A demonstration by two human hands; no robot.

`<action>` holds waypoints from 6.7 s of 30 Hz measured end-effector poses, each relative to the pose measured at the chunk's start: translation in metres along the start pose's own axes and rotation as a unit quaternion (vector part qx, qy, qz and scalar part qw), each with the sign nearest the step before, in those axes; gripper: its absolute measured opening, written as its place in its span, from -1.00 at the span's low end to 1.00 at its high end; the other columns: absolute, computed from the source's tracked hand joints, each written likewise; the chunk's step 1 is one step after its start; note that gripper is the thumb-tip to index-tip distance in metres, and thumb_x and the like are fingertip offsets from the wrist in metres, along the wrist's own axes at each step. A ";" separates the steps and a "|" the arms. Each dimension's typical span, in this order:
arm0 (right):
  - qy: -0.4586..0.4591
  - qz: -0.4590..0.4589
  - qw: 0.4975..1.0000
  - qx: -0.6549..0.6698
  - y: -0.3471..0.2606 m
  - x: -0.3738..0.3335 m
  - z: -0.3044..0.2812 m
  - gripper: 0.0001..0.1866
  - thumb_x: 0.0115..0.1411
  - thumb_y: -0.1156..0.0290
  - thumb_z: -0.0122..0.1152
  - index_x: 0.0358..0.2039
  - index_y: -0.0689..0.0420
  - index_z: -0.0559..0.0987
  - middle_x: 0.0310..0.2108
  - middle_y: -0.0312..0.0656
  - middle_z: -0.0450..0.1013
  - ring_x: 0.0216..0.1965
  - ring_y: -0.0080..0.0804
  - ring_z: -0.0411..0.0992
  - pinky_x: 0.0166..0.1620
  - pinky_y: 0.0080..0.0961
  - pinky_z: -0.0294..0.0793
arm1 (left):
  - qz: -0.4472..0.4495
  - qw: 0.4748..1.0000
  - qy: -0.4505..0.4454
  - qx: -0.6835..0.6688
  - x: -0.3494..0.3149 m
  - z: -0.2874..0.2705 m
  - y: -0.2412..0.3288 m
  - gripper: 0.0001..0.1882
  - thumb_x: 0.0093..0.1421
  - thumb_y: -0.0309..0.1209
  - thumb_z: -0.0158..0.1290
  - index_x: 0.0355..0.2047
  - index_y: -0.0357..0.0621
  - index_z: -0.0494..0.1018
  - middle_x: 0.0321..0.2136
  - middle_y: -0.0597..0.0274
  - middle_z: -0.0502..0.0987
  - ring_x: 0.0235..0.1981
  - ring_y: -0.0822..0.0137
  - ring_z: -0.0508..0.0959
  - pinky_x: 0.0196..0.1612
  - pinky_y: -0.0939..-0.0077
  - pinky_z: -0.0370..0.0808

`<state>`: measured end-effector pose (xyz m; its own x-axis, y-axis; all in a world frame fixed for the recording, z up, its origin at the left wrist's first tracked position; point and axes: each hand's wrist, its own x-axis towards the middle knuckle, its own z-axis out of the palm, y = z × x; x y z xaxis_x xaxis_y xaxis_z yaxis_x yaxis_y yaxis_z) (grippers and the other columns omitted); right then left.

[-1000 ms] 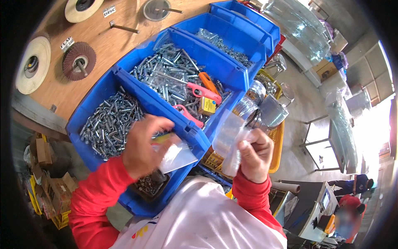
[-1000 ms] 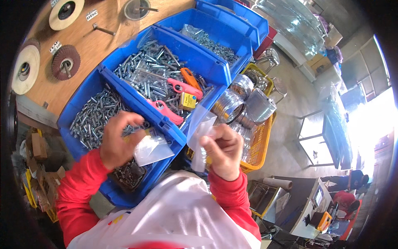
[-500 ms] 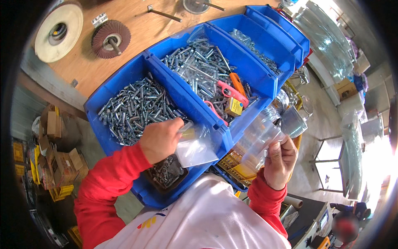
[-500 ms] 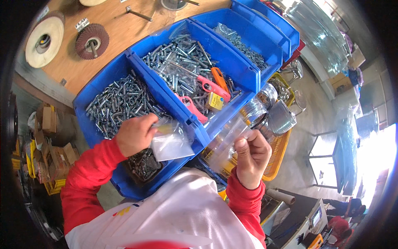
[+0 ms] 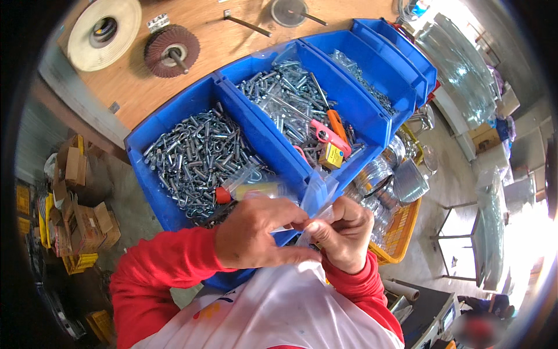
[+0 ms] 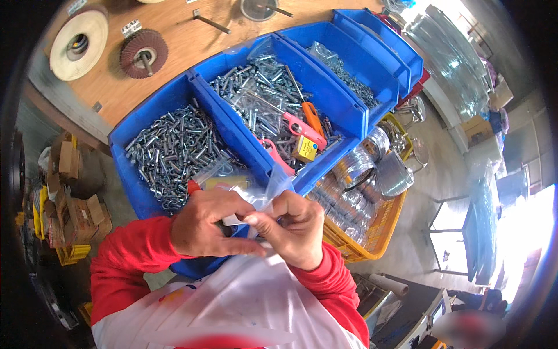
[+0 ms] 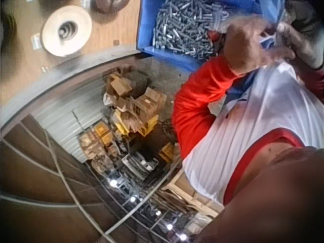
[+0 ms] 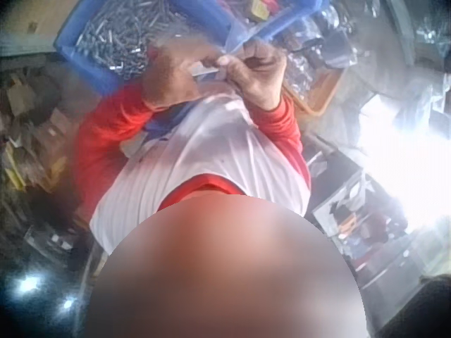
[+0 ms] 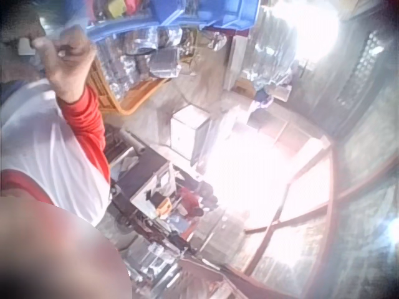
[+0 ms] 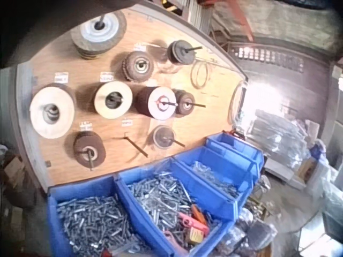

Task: The person repeatedly scoops metal fasteners from a blue bin and places them into small clear plastic bags, then seals each bag. The person continues this cycle throughout the clip.

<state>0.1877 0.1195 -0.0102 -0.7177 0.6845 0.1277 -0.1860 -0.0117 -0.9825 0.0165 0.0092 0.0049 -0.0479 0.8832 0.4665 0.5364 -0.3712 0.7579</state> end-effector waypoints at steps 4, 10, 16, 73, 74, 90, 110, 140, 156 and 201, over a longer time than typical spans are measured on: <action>-0.015 -0.047 0.994 -0.095 -0.002 0.015 0.007 -0.67 0.08 0.36 0.61 -0.57 0.22 0.56 -0.63 -0.33 0.48 -0.57 -0.72 0.36 -0.52 -0.61 0.27 | -0.062 0.994 0.040 -0.077 -0.006 -0.003 0.002 -0.81 0.23 -0.36 0.31 -0.30 -0.26 0.63 -0.56 0.16 0.61 -0.58 0.34 0.61 -0.50 0.44 0.48; -0.093 -0.044 0.972 -0.209 -0.004 0.034 0.012 -0.51 0.07 0.25 0.62 -0.63 0.17 0.41 -0.73 -0.36 0.26 -0.63 -0.70 0.13 -0.61 -0.51 0.16 | -0.130 0.985 0.050 -0.100 -0.021 -0.012 -0.002 -0.88 0.27 -0.46 0.25 -0.34 -0.28 0.65 -0.59 0.14 0.61 -0.59 0.38 0.59 -0.52 0.45 0.45; -0.164 -0.026 0.944 -0.286 -0.022 0.048 0.020 -0.52 0.17 0.22 0.53 -0.59 0.23 0.42 -0.77 -0.27 0.21 -0.65 -0.67 0.12 -0.62 -0.44 0.16 | -0.031 0.980 0.180 0.074 -0.025 -0.008 -0.002 -0.95 0.24 -0.55 0.17 -0.29 -0.24 0.60 -0.51 0.06 0.58 -0.55 0.13 0.59 -0.49 0.36 0.47; -0.368 -0.217 0.829 -0.360 0.066 0.210 0.121 -0.89 0.14 0.44 0.32 -0.35 0.19 0.68 -0.38 0.00 0.56 -0.32 0.04 0.55 -0.23 -0.18 0.55 | -0.349 0.874 0.274 0.199 -0.121 -0.149 -0.087 -0.58 0.04 -0.63 0.05 -0.04 -0.34 0.58 -0.07 -0.09 0.61 -0.08 0.07 0.61 -0.04 0.31 0.54; -0.399 -0.248 0.780 -0.413 0.070 0.206 0.120 -0.90 0.15 0.44 0.31 -0.36 0.19 0.67 -0.38 0.01 0.55 -0.32 0.05 0.55 -0.24 -0.16 0.55 | -0.331 0.876 0.282 0.207 -0.119 -0.145 -0.091 -0.57 0.04 -0.63 0.05 -0.03 -0.34 0.58 -0.07 -0.08 0.61 -0.11 0.10 0.62 -0.07 0.33 0.54; -0.380 -0.045 0.923 0.033 0.033 0.167 0.149 -0.83 0.34 0.57 0.22 -0.08 0.19 0.50 -0.25 -0.37 0.50 -0.24 -0.67 0.43 -0.21 -0.63 0.42 | -0.305 0.883 0.191 0.301 -0.090 -0.131 -0.069 -0.64 0.05 -0.32 0.30 -0.18 -0.29 0.62 -0.41 -0.16 0.61 -0.34 -0.14 0.63 -0.26 0.06 0.51; -0.404 -0.162 0.874 -0.215 0.023 0.198 0.150 -0.97 0.12 0.60 0.27 -0.39 0.26 0.63 -0.54 -0.23 0.52 -0.49 -0.53 0.46 -0.38 -0.54 0.43 | -0.352 0.910 0.157 0.156 -0.084 -0.153 -0.057 -0.61 0.01 -0.34 0.39 -0.22 -0.39 0.64 -0.54 0.08 0.64 -0.58 0.46 0.60 -0.47 0.45 0.53; -0.390 -0.064 0.918 -0.008 0.026 0.169 0.131 -0.79 0.25 0.55 0.36 -0.11 0.22 0.58 -0.34 -0.35 0.57 -0.40 -0.66 0.43 -0.33 -0.64 0.42 | -0.362 0.930 0.059 0.004 -0.067 -0.139 -0.049 -0.38 0.10 -0.56 0.06 0.24 -0.22 0.37 -0.43 0.25 0.60 -0.57 0.44 0.62 -0.49 0.48 0.58; -0.145 -0.313 0.866 -0.361 -0.004 0.283 0.026 -0.80 0.13 0.33 0.34 -0.36 0.21 0.71 -0.43 0.09 0.61 -0.38 0.06 0.62 -0.25 -0.13 0.59 | -0.418 0.906 0.040 0.051 -0.010 -0.136 -0.056 -0.28 0.03 -0.61 -0.03 0.30 -0.45 0.30 -0.13 -0.04 0.65 -0.61 0.41 0.62 -0.54 0.48 0.55; -0.330 -0.244 0.875 -0.258 0.019 0.206 0.118 -0.84 0.29 0.51 0.25 -0.14 0.27 0.63 -0.35 -0.08 0.62 -0.32 -0.30 0.61 -0.23 -0.41 0.56 | -0.337 0.932 0.134 0.002 -0.023 -0.108 -0.090 -0.45 0.07 -0.55 0.07 0.14 -0.31 0.45 -0.48 0.00 0.65 -0.54 0.24 0.69 -0.40 0.33 0.64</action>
<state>-0.0426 0.1747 0.0137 -0.9004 -0.0561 0.4314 -0.3726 0.6114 -0.6981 -0.1215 -0.0086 -0.0253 -0.5837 0.8117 -0.0180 0.3120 0.2447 0.9180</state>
